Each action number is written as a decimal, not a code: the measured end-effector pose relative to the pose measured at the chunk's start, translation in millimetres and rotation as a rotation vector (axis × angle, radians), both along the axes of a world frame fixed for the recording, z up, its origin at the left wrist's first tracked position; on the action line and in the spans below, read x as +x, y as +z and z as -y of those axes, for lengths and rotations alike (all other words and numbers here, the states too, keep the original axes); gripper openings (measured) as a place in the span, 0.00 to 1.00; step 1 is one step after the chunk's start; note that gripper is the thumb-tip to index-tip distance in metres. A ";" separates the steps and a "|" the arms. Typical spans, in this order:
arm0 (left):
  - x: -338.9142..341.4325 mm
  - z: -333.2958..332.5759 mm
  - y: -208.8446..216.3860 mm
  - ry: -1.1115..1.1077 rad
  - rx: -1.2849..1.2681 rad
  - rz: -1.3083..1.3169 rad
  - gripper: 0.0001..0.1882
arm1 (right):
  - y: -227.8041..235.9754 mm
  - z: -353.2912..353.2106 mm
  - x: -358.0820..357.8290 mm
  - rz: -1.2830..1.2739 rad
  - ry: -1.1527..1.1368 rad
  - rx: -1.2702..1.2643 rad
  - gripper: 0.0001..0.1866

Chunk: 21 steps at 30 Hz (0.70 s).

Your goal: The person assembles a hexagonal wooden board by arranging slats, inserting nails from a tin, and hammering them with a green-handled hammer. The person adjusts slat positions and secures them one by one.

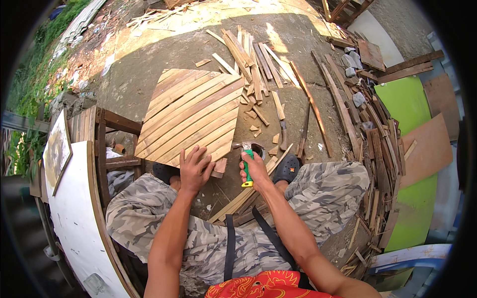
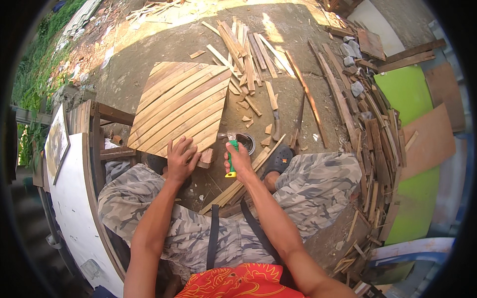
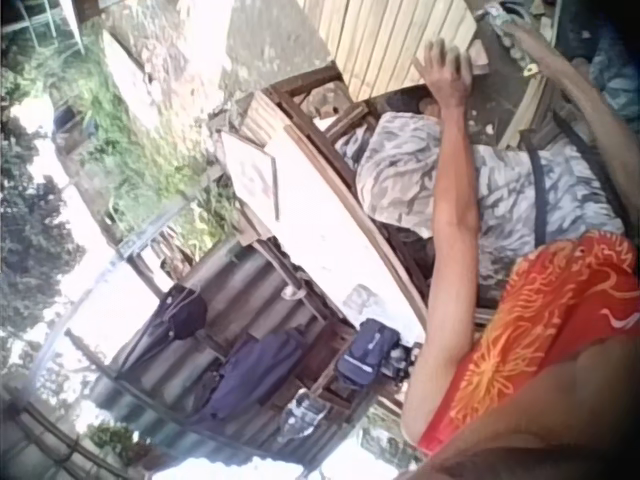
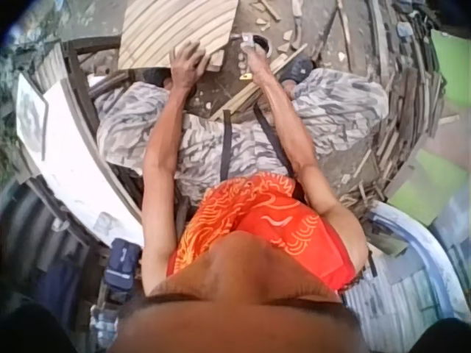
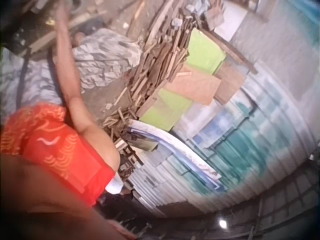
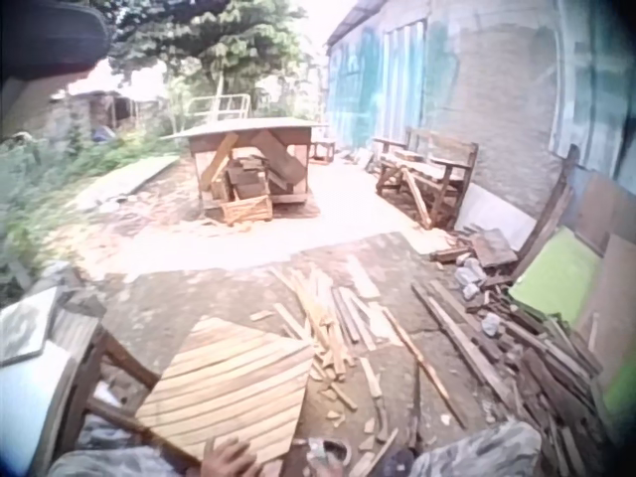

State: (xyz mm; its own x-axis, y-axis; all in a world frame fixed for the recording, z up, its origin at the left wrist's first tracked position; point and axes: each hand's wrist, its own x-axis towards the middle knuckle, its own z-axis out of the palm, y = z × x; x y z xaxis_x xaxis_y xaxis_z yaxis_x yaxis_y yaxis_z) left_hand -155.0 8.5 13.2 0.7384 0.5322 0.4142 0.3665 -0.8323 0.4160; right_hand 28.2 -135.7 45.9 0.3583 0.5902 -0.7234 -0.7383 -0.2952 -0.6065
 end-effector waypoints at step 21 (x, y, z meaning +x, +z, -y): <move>-1.8 -2.4 5.6 -0.010 -0.029 -0.051 0.14 | 8.0 2.6 1.1 0.078 0.024 0.007 0.12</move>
State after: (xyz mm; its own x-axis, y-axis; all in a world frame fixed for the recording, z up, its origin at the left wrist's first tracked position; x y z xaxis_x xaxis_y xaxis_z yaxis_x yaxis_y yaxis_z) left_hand -156.8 10.8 18.8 0.7636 0.5359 0.3602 0.3796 -0.8238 0.4210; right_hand 29.2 -138.3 53.9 0.3992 0.6043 -0.6896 -0.6811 -0.3080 -0.6642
